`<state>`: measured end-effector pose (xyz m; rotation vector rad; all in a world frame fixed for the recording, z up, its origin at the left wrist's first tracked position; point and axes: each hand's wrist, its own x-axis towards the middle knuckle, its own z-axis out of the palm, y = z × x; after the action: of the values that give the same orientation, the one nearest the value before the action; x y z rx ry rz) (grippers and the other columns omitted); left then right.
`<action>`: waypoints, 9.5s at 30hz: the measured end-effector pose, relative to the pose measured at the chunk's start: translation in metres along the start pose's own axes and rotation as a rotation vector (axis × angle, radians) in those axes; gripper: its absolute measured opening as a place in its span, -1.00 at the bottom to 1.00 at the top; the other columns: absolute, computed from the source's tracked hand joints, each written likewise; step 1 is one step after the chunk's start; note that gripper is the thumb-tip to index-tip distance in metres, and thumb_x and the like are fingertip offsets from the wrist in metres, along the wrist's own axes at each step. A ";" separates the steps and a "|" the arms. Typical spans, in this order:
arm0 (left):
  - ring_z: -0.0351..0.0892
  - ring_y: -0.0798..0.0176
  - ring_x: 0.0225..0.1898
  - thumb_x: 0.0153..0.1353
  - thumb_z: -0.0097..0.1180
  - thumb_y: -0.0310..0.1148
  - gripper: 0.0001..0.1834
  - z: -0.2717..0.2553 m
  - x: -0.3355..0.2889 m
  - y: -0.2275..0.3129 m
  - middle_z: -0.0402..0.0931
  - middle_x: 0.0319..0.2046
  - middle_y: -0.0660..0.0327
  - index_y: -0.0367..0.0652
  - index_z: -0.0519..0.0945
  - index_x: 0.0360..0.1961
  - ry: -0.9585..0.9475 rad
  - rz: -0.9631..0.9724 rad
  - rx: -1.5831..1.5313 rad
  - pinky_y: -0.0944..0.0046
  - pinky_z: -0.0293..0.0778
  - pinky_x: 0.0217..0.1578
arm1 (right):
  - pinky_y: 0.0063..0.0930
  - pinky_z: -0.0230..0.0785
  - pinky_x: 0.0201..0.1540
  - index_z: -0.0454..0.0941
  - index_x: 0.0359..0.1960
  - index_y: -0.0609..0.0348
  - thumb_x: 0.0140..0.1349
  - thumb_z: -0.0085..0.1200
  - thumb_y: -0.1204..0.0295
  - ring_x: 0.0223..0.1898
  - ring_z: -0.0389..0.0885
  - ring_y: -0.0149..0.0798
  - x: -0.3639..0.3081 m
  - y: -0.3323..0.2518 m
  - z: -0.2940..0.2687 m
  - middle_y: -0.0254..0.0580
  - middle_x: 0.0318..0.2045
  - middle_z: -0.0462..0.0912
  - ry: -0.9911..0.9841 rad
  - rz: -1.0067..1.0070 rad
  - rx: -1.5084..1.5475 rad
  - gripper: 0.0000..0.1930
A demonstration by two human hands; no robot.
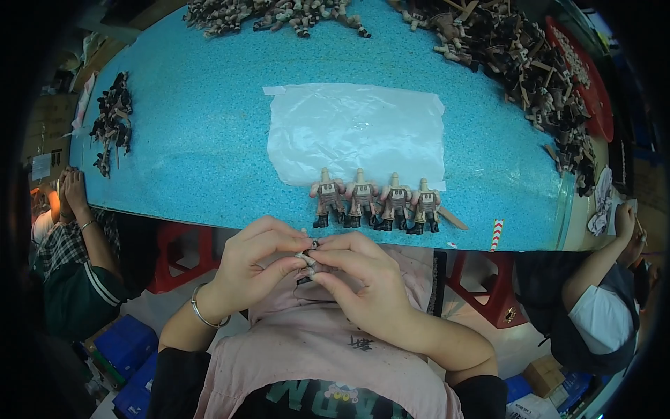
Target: The person assembles toy figures by applying glue to figure bodies with a squeeze bottle and attaching small parts to them by hand.
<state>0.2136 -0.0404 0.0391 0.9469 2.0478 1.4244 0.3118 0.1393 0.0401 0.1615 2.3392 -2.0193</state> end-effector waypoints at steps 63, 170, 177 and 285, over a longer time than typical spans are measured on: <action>0.28 -0.02 0.18 -0.04 0.38 -0.32 -0.63 0.003 0.007 0.013 0.41 -0.02 0.10 -0.23 0.54 -0.22 -0.049 0.096 -0.305 0.00 0.22 0.17 | -0.31 0.36 -0.04 0.44 0.06 0.26 0.06 0.11 0.65 -0.10 0.49 -0.04 0.007 -0.013 -0.004 0.02 -0.09 0.46 -0.062 -0.225 0.022 -0.55; 0.45 -0.02 -0.02 0.00 0.22 -0.50 -0.51 -0.014 0.003 0.014 0.39 -0.08 -0.02 -0.30 0.40 0.00 -0.138 0.011 0.068 0.16 0.44 -0.04 | -0.41 0.37 -0.09 0.58 -0.15 0.27 0.05 0.17 0.60 -0.15 0.53 -0.18 0.007 -0.011 -0.002 -0.09 -0.18 0.54 -0.046 -0.054 -0.046 -0.72; 0.47 0.00 -0.07 0.00 0.24 -0.49 -0.54 -0.012 0.002 0.016 0.40 -0.09 -0.01 -0.30 0.42 -0.03 -0.124 0.016 0.105 0.19 0.46 -0.08 | -0.42 0.42 -0.12 0.57 -0.16 0.30 0.02 0.17 0.66 -0.16 0.55 -0.14 0.007 -0.011 0.001 -0.06 -0.17 0.52 -0.026 -0.081 -0.108 -0.71; 0.30 0.06 0.18 -0.04 0.31 -0.48 -0.64 -0.041 0.005 -0.006 0.41 -0.01 0.12 -0.21 0.55 -0.17 0.232 0.033 -0.296 0.12 0.23 0.15 | -0.21 0.32 -0.07 0.52 -0.24 0.14 -0.06 0.15 0.71 -0.10 0.43 0.00 0.268 -0.021 -0.086 -0.08 -0.23 0.42 0.225 -0.447 -0.962 -0.69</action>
<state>0.1801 -0.0631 0.0478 0.7235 1.9086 1.8675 0.0464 0.2337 0.0453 -0.2021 3.4062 -0.7541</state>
